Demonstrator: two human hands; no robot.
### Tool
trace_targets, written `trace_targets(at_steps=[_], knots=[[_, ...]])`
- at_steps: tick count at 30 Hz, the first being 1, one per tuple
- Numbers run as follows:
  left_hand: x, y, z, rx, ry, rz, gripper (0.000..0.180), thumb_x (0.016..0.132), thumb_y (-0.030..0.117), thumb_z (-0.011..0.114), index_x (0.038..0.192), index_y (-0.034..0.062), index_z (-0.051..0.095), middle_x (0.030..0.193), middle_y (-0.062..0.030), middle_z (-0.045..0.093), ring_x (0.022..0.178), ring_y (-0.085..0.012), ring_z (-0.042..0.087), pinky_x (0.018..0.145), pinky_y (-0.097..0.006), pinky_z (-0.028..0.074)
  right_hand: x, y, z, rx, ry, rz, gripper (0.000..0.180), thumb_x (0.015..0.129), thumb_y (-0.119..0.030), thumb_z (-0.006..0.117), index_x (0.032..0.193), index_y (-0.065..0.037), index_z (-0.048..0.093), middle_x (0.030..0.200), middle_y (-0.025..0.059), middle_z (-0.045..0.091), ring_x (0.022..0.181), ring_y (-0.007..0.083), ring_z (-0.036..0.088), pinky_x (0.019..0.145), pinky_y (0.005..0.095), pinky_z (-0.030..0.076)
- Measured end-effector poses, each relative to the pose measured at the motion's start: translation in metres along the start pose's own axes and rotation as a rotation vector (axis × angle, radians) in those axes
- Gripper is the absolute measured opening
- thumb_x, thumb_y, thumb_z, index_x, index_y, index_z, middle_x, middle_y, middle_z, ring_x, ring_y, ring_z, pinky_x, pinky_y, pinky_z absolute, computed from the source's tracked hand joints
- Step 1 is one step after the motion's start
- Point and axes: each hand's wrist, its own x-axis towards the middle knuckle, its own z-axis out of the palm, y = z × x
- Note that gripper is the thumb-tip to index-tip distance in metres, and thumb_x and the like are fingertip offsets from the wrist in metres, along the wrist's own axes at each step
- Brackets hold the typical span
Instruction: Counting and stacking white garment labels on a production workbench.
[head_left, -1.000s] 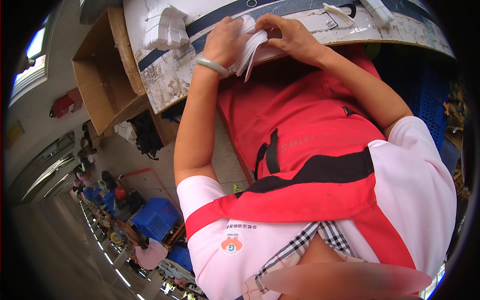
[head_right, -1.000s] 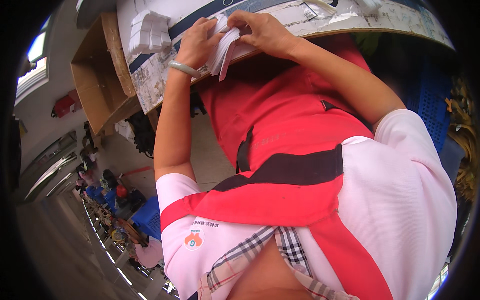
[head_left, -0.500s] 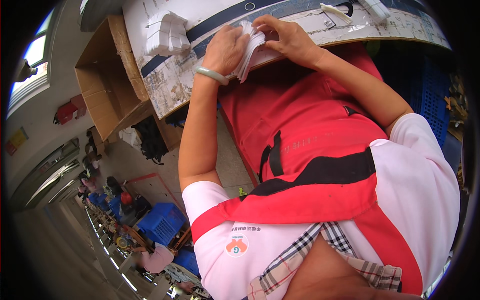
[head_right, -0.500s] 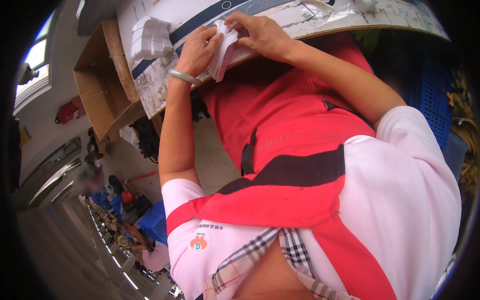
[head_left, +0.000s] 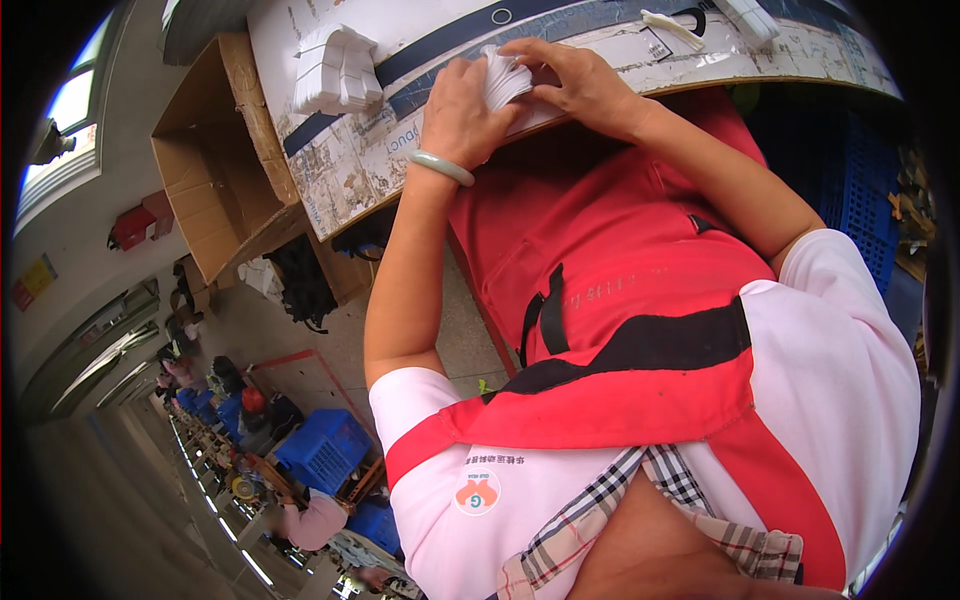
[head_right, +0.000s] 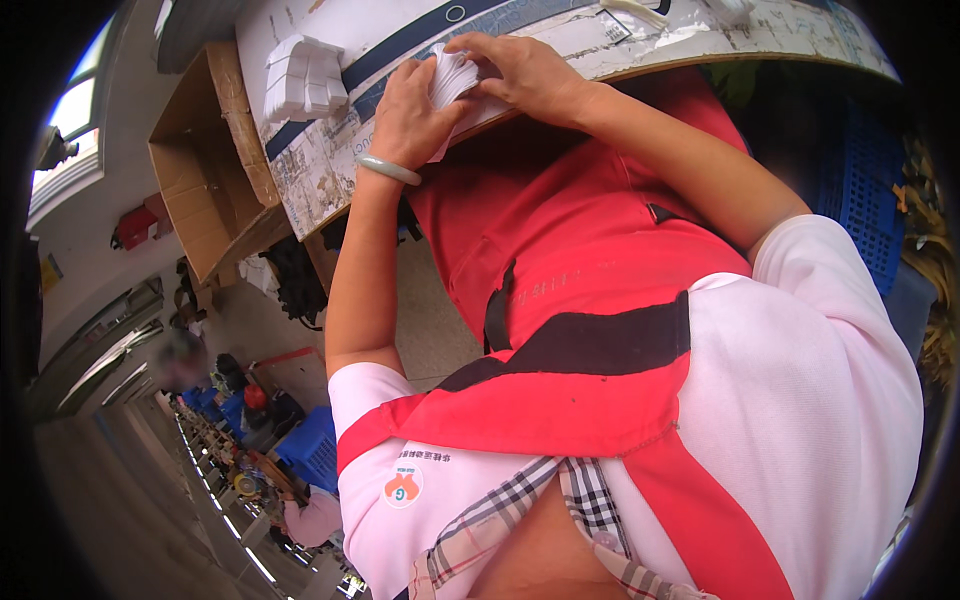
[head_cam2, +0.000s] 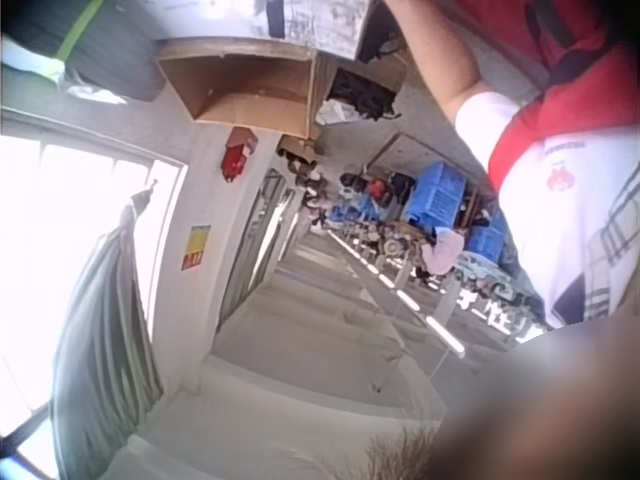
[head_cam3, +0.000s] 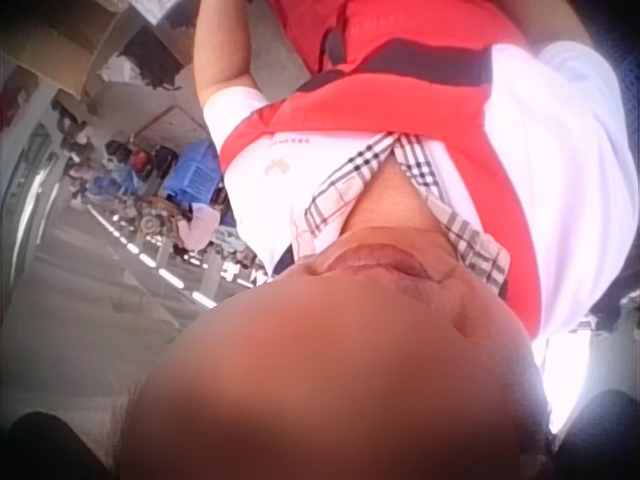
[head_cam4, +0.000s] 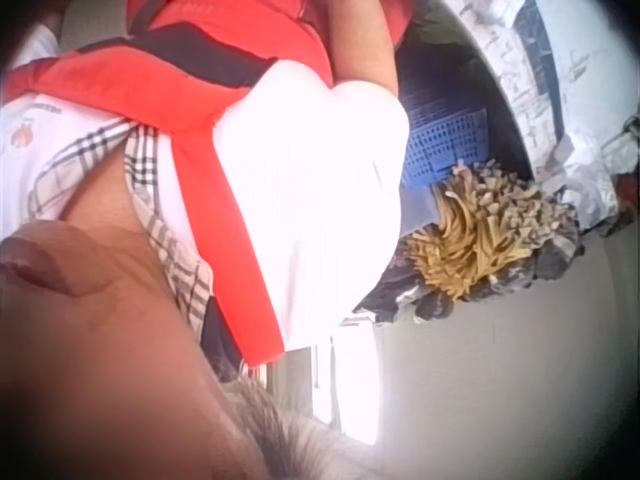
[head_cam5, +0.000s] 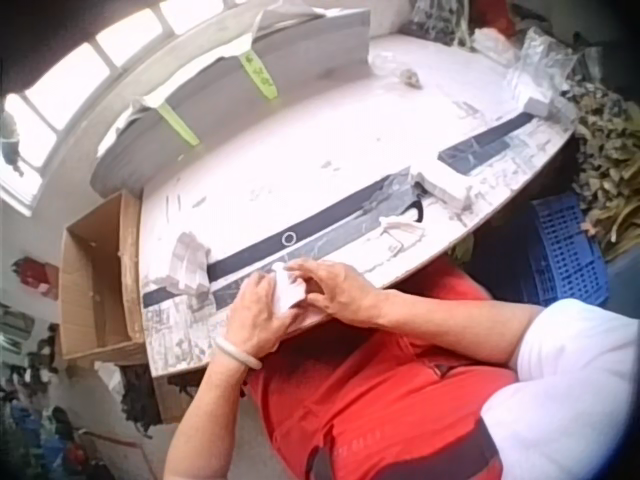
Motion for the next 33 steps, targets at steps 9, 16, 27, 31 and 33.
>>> trace_targets(at_steps=[9, 16, 27, 31, 33], knots=[[-0.003, 0.002, 0.008, 0.002, 0.079, -0.002, 0.057, 0.078, 0.031, 0.075, 0.121, -0.0034, 0.06, 0.112, -0.0214, 0.061, 0.108, -0.0401, 0.058, 0.094, -0.046, 0.048, 0.014, -0.005, -0.036, -0.005, -0.181, -0.042, 0.082, 0.074, -0.013, 0.083, 0.148, -0.018, 0.046, 0.145, 0.0109, 0.048, 0.134, 0.031, 0.048, 0.113, 0.0411, 0.041], [-0.002, 0.006, 0.009, -0.073, 0.055, 0.101, 0.057, 0.077, 0.027, 0.074, 0.124, -0.0028, 0.058, 0.116, -0.0217, 0.06, 0.111, -0.0398, 0.056, 0.096, -0.046, 0.047, 0.03, -0.002, -0.015, -0.201, -0.298, -0.26, 0.101, 0.065, -0.018, 0.088, 0.153, -0.019, 0.039, 0.148, 0.0146, 0.045, 0.137, 0.0362, 0.042, 0.116, 0.044, 0.036], [-0.006, 0.005, 0.011, -0.059, 0.074, 0.09, 0.061, 0.073, 0.017, 0.076, 0.128, -0.0001, 0.058, 0.118, -0.0195, 0.06, 0.112, -0.0389, 0.056, 0.097, -0.045, 0.047, 0.019, 0.001, -0.036, 0.145, -0.287, -0.086, 0.073, 0.077, -0.013, 0.08, 0.142, -0.007, 0.047, 0.126, 0.0185, 0.062, 0.118, 0.0297, 0.061, 0.101, 0.0383, 0.05], [-0.007, 0.008, 0.015, -0.041, 0.13, 0.086, 0.06, 0.072, 0.017, 0.077, 0.127, 0.001, 0.059, 0.117, -0.0183, 0.062, 0.111, -0.0382, 0.057, 0.097, -0.044, 0.047, 0.013, 0.009, -0.028, 0.104, -0.202, -0.137, 0.076, 0.076, -0.012, 0.082, 0.143, -0.01, 0.047, 0.13, 0.0163, 0.059, 0.122, 0.0303, 0.057, 0.105, 0.0394, 0.046], [-0.007, 0.009, 0.014, -0.056, 0.151, 0.072, 0.058, 0.073, 0.02, 0.078, 0.125, 0.0016, 0.061, 0.115, -0.0177, 0.063, 0.11, -0.0375, 0.058, 0.095, -0.044, 0.048, 0.012, 0.008, -0.032, 0.066, -0.222, -0.105, 0.079, 0.073, -0.01, 0.083, 0.144, -0.013, 0.047, 0.13, 0.0134, 0.059, 0.122, 0.0289, 0.057, 0.106, 0.0386, 0.045]])
